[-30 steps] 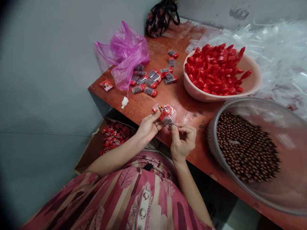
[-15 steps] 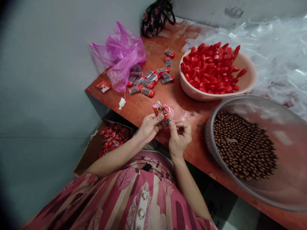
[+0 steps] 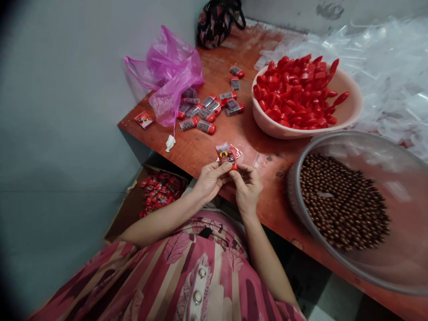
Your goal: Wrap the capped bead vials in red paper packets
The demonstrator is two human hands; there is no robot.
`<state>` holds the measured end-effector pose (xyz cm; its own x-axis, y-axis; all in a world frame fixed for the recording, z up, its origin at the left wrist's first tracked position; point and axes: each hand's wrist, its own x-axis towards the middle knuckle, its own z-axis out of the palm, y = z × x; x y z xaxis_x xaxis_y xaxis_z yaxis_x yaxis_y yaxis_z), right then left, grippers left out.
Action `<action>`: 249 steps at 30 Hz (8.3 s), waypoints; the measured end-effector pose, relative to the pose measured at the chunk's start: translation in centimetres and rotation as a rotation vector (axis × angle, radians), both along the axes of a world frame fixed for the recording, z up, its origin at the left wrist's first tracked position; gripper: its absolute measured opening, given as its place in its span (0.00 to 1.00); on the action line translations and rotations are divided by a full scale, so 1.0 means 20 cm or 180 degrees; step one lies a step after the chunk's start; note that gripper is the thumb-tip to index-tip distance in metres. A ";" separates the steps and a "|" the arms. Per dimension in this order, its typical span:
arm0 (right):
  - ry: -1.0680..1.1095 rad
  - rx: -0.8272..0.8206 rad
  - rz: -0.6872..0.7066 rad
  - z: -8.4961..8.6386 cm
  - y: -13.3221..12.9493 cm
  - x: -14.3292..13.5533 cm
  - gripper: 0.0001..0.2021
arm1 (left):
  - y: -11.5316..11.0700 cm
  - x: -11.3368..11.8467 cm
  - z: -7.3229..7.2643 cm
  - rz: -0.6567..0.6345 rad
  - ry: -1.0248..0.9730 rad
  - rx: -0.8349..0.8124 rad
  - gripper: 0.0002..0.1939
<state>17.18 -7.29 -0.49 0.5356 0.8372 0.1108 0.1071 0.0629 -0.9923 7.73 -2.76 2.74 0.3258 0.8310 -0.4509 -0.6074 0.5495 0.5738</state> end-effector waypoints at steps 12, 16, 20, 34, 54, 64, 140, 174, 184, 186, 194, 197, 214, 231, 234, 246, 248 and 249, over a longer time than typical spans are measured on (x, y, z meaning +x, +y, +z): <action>-0.0719 0.0026 0.0670 -0.02 0.07 0.09 0.18 | 0.01 -0.04 0.03 -0.0332 0.0062 -0.0108 0.11; -0.0560 -0.0052 0.0709 0.01 0.06 0.08 0.19 | 0.03 -0.06 0.05 -0.0629 -0.0020 -0.0168 0.10; -0.0445 -0.0054 0.0785 0.03 0.04 0.07 0.19 | 0.04 -0.11 0.05 -0.0607 -0.0007 -0.0272 0.16; -0.0806 0.0079 0.1023 0.07 0.03 0.05 0.21 | 0.03 -0.14 0.01 -0.0383 0.0123 0.0114 0.17; 0.0047 0.0093 0.0180 0.04 0.06 -0.05 0.15 | 0.06 -0.13 0.00 -0.0257 0.1987 0.1701 0.18; 0.0937 -0.0136 0.0641 0.05 0.06 -0.05 0.15 | 0.10 -0.18 -0.08 0.0298 0.1597 0.1598 0.26; -0.4443 -0.0115 0.2731 0.19 0.98 -0.21 0.21 | 0.17 -0.53 -0.12 0.0301 0.1056 0.0077 0.20; -0.0017 -0.0959 0.1749 0.13 0.19 -0.11 0.15 | 0.23 -0.24 -0.01 0.0850 -0.0232 -0.0194 0.15; 0.0332 -0.0856 0.1798 0.11 0.19 -0.06 0.14 | 0.21 -0.19 0.02 0.0683 -0.0129 0.0167 0.19; 0.0514 -0.0835 0.1842 0.10 0.19 -0.05 0.13 | 0.21 -0.19 0.02 0.0537 -0.0106 0.0280 0.20; 0.1263 -0.0763 0.1951 0.09 0.20 -0.05 0.14 | 0.24 -0.18 0.02 0.0318 -0.0016 0.0548 0.19; 0.0872 -0.0648 0.1810 0.10 0.19 -0.06 0.12 | 0.24 -0.18 0.02 0.0352 0.0020 0.0630 0.19; 0.1190 -0.0606 0.1577 0.08 0.21 -0.07 0.15 | 0.21 -0.20 0.04 0.0242 0.0765 0.1031 0.13; -0.0024 -0.0598 0.1060 0.11 0.17 -0.09 0.14 | 0.18 -0.18 0.01 0.0130 0.0555 0.0761 0.16; -0.0002 -0.0638 0.1236 0.11 0.16 -0.09 0.14 | 0.17 -0.17 0.00 -0.0038 0.0438 0.0629 0.19; 0.0823 -0.0747 0.1262 0.09 0.15 -0.12 0.15 | 0.18 -0.22 0.03 -0.0643 0.0809 0.0803 0.19; 0.0378 -0.0691 0.1129 0.09 0.15 -0.11 0.13 | 0.17 -0.21 0.02 -0.0396 0.0855 0.0840 0.18; 0.0405 -0.0680 0.1131 0.09 0.14 -0.11 0.13 | 0.15 -0.19 0.02 -0.0322 0.0844 0.0824 0.18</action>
<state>14.91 -4.41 1.23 0.2080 0.9690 -0.1334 -0.0083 -0.1346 -0.9909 3.85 0.31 3.05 0.3122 0.8981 -0.3099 -0.3693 0.4153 0.8314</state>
